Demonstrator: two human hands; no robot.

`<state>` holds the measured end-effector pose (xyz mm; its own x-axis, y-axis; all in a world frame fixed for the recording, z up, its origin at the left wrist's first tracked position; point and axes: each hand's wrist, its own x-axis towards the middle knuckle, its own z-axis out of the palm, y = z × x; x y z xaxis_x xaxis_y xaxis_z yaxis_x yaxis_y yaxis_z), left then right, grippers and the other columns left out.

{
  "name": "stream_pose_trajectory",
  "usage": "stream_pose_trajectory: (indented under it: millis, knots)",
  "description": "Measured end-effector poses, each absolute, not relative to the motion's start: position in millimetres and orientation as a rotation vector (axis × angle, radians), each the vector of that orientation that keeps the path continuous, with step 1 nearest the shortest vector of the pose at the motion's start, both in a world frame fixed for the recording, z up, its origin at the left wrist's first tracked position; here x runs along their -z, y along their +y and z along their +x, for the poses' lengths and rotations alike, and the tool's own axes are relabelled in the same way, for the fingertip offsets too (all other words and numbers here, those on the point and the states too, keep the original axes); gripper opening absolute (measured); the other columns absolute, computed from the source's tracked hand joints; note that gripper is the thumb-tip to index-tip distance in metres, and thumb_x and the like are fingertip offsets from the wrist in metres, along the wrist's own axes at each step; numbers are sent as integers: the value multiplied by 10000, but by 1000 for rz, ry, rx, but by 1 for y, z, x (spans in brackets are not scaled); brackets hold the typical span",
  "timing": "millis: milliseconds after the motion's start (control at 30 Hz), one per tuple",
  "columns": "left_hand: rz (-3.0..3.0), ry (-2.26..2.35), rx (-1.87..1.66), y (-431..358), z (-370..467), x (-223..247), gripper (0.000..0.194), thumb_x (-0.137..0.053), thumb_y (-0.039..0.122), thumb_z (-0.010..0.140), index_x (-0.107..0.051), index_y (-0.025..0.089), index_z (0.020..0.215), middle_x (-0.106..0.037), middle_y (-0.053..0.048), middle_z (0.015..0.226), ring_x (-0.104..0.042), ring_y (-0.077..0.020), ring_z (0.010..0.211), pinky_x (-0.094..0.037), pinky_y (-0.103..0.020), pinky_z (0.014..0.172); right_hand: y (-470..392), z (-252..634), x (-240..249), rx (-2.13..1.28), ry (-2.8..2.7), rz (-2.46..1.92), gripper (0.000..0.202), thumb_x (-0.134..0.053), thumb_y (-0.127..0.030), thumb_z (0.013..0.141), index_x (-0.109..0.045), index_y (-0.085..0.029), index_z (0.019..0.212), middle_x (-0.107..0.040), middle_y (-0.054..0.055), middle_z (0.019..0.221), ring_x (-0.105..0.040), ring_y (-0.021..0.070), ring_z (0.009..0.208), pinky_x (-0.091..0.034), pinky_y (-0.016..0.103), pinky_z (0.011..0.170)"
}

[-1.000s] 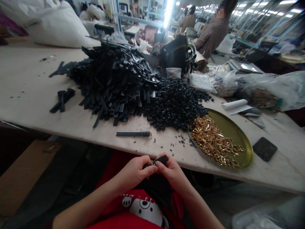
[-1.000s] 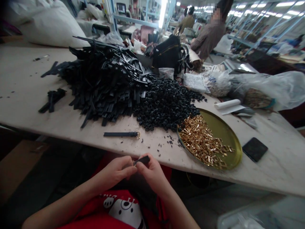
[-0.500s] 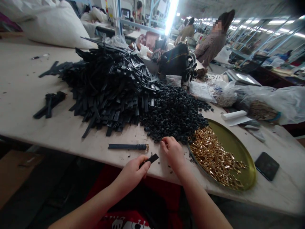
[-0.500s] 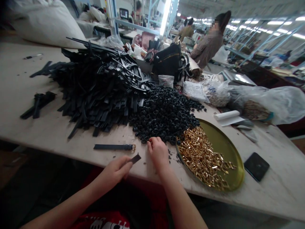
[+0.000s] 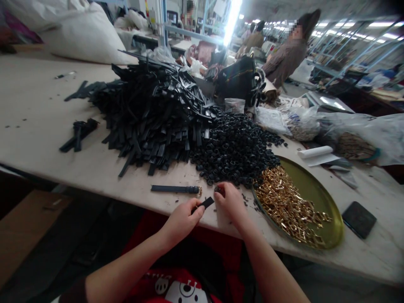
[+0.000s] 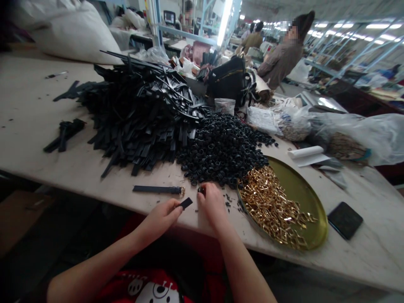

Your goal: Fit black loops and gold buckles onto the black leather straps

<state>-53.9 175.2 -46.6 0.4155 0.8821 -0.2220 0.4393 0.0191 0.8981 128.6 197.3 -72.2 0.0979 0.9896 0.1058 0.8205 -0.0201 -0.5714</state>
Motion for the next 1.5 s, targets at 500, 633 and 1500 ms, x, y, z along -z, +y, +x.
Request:
stream_pose_trajectory:
  millis: [500,633,1500]
  knots:
    - [1725,1241,-643,151,-53,39,281,-388,357,832,-605,178,831,-567,13,633,-494,-125,589,-330,-222,554,138,103,39,-1285,-1213,-1390,249,-598,-402,722,-496,-180,669,-540,-37,575,-490,106,556,-384,245,562]
    - [1471,1098,-564,148,-55,44,290,-415,404,805,-557,157,755,-415,65,470,-383,-85,433,-274,-193,437,131,100,40,-1275,-1051,-1377,294,-629,-444,691,-500,-182,720,-564,-34,601,-536,112,566,-409,251,575]
    - [1358,1056,-439,156,-60,33,304,-461,335,818,-409,178,1073,-597,22,674,-522,-104,533,-367,-190,460,124,96,47,-1804,-573,-1042,234,-579,-416,774,-580,-185,809,-590,-16,661,-524,102,595,-404,240,607]
